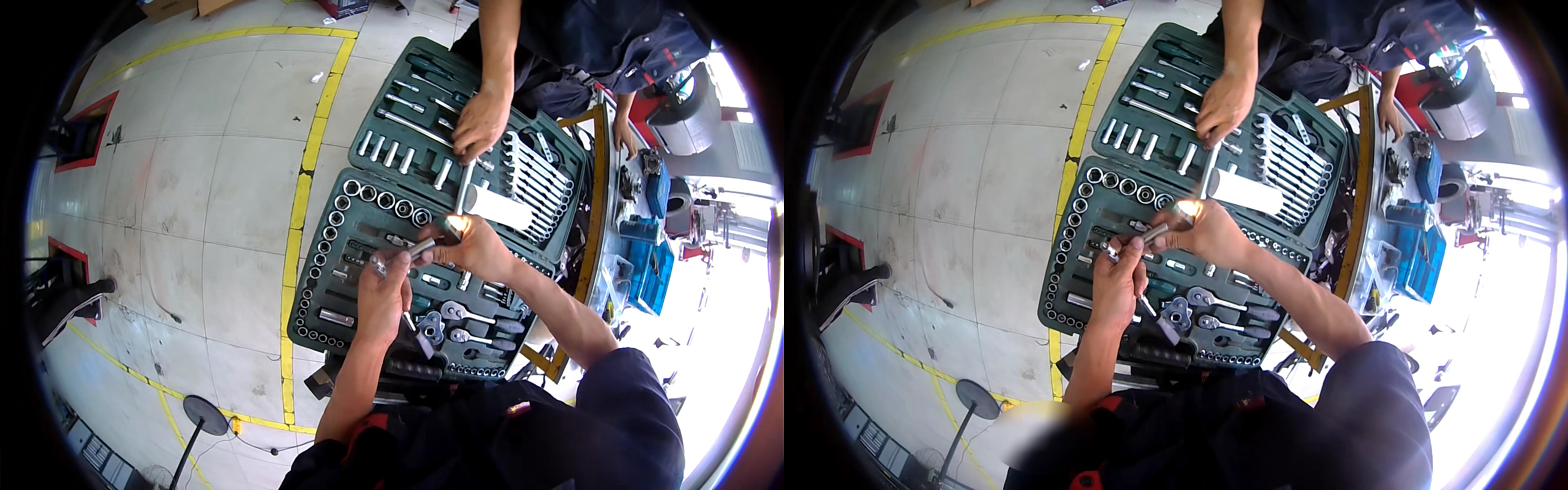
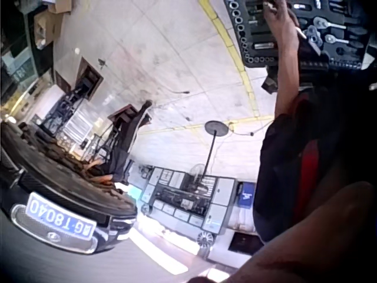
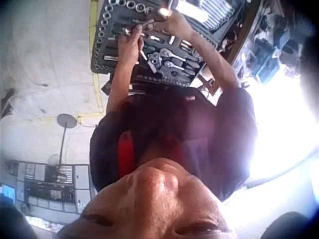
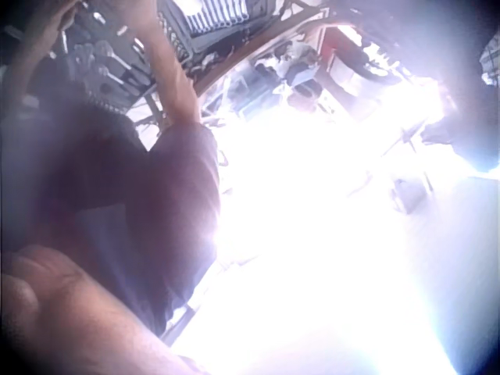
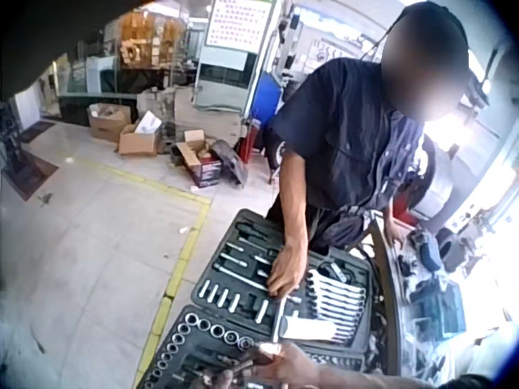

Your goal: The person selects a socket and ratchet from a tool kit, then moves to a car on a lift. They use the ratchet to tighten bolts on the underside of the vehicle while another person assists with a flashlight.

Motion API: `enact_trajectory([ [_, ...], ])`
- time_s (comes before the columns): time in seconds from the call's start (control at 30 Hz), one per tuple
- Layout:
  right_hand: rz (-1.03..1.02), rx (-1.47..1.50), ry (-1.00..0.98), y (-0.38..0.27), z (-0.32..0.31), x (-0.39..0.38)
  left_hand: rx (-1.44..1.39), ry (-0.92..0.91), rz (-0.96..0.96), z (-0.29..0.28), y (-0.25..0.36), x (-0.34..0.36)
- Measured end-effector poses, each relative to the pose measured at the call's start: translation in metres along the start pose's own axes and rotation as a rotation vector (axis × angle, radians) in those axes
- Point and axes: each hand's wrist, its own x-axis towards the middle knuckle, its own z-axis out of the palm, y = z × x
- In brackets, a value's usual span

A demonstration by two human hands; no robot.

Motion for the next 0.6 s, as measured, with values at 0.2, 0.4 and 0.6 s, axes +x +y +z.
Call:
enact_trajectory([
  [0.2, -0.024, -0.144, 0.294, -0.013, -0.018, 0.012, 0.039, 0.0, -0.023, 0.004, -0.005, -0.005],
  [0.4, -0.122, -0.768, 0.575, -0.015, -0.066, 0.083, 0.029, 0.006, -0.061, -0.004, -0.022, -0.018],
  [0.6, 0.055, -0.82, 0.522, 0.0, -0.075, 0.125, 0.002, 0.007, -0.042, -0.008, -0.021, -0.021],
])
